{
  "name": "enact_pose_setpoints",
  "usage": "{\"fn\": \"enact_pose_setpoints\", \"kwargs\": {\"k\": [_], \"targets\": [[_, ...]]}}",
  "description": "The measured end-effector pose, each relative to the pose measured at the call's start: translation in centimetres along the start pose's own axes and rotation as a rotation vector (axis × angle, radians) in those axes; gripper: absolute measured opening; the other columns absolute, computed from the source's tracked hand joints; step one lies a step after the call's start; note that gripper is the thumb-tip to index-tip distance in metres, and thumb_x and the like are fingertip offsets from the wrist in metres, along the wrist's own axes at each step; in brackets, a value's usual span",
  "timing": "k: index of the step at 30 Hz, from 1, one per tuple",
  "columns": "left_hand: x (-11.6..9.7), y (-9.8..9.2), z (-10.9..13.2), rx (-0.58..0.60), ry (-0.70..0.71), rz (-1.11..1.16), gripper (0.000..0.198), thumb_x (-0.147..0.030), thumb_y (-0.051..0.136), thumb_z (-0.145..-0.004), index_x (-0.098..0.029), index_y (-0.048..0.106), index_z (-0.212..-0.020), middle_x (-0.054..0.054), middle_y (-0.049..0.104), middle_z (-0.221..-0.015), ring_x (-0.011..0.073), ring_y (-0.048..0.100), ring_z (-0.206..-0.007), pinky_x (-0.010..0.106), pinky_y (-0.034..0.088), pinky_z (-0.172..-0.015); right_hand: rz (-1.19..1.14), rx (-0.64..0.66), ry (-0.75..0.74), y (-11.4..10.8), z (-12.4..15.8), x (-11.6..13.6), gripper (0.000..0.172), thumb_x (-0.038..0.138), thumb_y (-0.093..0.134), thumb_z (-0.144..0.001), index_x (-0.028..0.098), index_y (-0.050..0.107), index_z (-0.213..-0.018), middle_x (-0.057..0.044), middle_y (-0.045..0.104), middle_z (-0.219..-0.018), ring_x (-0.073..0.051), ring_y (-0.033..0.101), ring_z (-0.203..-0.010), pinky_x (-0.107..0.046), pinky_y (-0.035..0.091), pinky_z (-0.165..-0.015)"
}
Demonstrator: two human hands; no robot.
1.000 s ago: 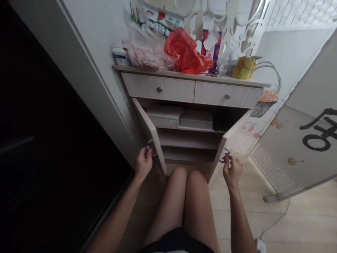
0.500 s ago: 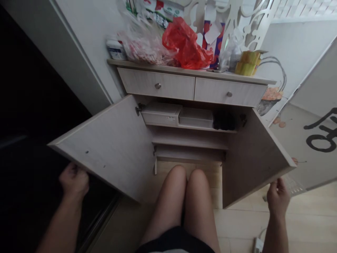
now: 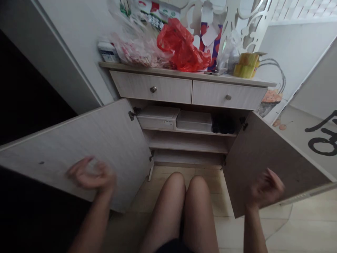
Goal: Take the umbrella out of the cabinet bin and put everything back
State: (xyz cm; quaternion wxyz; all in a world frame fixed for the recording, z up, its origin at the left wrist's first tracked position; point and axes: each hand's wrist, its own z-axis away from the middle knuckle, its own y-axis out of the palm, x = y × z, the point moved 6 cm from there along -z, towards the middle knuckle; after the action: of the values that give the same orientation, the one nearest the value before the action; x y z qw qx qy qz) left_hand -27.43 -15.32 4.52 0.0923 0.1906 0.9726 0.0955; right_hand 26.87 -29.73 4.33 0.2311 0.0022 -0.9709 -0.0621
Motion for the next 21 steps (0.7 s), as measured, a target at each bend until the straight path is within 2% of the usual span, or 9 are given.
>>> {"fn": "enact_pose_setpoints", "kwargs": {"k": [2, 4, 6, 8, 10, 12, 15, 18, 21], "targets": [[-3.6, 7.1, -0.1, 0.194, 0.084, 0.158, 0.021, -0.034, 0.059, -0.093, -0.020, 0.064, -0.107, 0.009, 0.070, -0.094, 0.0259, 0.065, -0.095, 0.050, 0.049, -0.092, -0.120, 0.245, -0.134, 6.7, 0.6, 2.9, 0.021, 0.034, 0.050, -0.096, 0.022, 0.063, -0.105, -0.010, 0.066, -0.096, -0.026, 0.063, -0.089, -0.044, 0.048, -0.082], [-6.8, 15.6, 0.5, 0.552, 0.054, 0.256, 0.022, -0.034, 0.054, -0.096, -0.019, 0.067, -0.106, 0.011, 0.072, -0.100, 0.0252, 0.065, -0.105, 0.044, 0.047, -0.096, -0.143, 0.502, -0.211, 14.4, 1.4, 4.7, 0.023, 0.031, 0.046, -0.099, 0.020, 0.066, -0.101, -0.010, 0.069, -0.098, -0.024, 0.062, -0.095, -0.041, 0.046, -0.089], [-10.4, 23.1, 2.1, 0.912, 0.123, 0.322, 0.027, -0.032, 0.052, -0.097, -0.017, 0.066, -0.114, 0.014, 0.071, -0.113, 0.0256, 0.061, -0.117, 0.041, 0.044, -0.102, -0.095, 0.751, -0.270, 21.8, 2.5, 5.9, 0.030, 0.028, 0.039, -0.102, 0.016, 0.067, -0.106, -0.013, 0.070, -0.111, -0.022, 0.059, -0.101, -0.036, 0.043, -0.089], [-13.4, 28.7, 4.1, 1.195, 0.248, 0.309, 0.035, -0.027, 0.058, -0.094, -0.013, 0.062, -0.126, 0.017, 0.066, -0.129, 0.0262, 0.054, -0.129, 0.039, 0.040, -0.107, 0.056, 1.028, -0.332, 28.3, 4.1, 6.2, 0.033, 0.027, 0.040, -0.104, 0.014, 0.063, -0.123, -0.013, 0.066, -0.125, -0.021, 0.054, -0.106, -0.034, 0.039, -0.087], [-15.1, 32.4, 6.0, 1.371, 0.346, 0.198, 0.039, -0.021, 0.061, -0.090, -0.010, 0.061, -0.128, 0.020, 0.064, -0.131, 0.0278, 0.051, -0.132, 0.040, 0.038, -0.109, 0.132, 1.149, -0.354, 32.4, 5.1, 6.2, 0.032, 0.026, 0.048, -0.102, 0.011, 0.061, -0.127, -0.014, 0.066, -0.124, -0.021, 0.052, -0.103, -0.032, 0.037, -0.084], [-15.6, 34.6, 7.3, 1.451, 0.386, 0.094, 0.032, -0.014, 0.062, -0.087, -0.007, 0.067, -0.118, 0.021, 0.069, -0.120, 0.0287, 0.057, -0.124, 0.041, 0.039, -0.106, 0.171, 1.195, -0.354, 34.6, 5.7, 6.0, 0.028, 0.025, 0.053, -0.100, 0.008, 0.065, -0.118, -0.015, 0.069, -0.113, -0.020, 0.052, -0.097, -0.031, 0.036, -0.081], [-15.4, 35.8, 8.3, 1.478, 0.398, 0.057, 0.022, -0.004, 0.055, -0.085, -0.008, 0.073, -0.098, 0.019, 0.074, -0.098, 0.0249, 0.065, -0.105, 0.039, 0.040, -0.101, 0.282, 1.268, -0.327, 35.5, 6.1, 5.2, 0.027, 0.021, 0.047, -0.100, 0.011, 0.070, -0.110, -0.016, 0.070, -0.105, -0.020, 0.051, -0.092, -0.030, 0.036, -0.077], [-14.6, 35.5, 8.6, 1.486, 0.410, 0.067, 0.027, 0.001, 0.050, -0.085, -0.009, 0.073, -0.095, 0.016, 0.074, -0.092, 0.0215, 0.067, -0.094, 0.034, 0.042, -0.092, 0.345, 1.287, -0.321, 34.6, 5.7, 4.7, 0.033, 0.018, 0.041, -0.101, 0.014, 0.072, -0.111, -0.015, 0.070, -0.106, -0.021, 0.050, -0.091, -0.029, 0.035, -0.073], [-13.9, 33.5, 8.6, 1.470, 0.416, 0.147, 0.028, 0.000, 0.049, -0.086, -0.013, 0.072, -0.095, 0.012, 0.074, -0.090, 0.0192, 0.065, -0.087, 0.031, 0.044, -0.085, 0.300, 1.277, -0.356, 32.3, 5.2, 4.4, 0.034, 0.025, 0.041, -0.104, 0.013, 0.071, -0.111, -0.011, 0.069, -0.105, -0.019, 0.049, -0.092, -0.027, 0.033, -0.072]]}}
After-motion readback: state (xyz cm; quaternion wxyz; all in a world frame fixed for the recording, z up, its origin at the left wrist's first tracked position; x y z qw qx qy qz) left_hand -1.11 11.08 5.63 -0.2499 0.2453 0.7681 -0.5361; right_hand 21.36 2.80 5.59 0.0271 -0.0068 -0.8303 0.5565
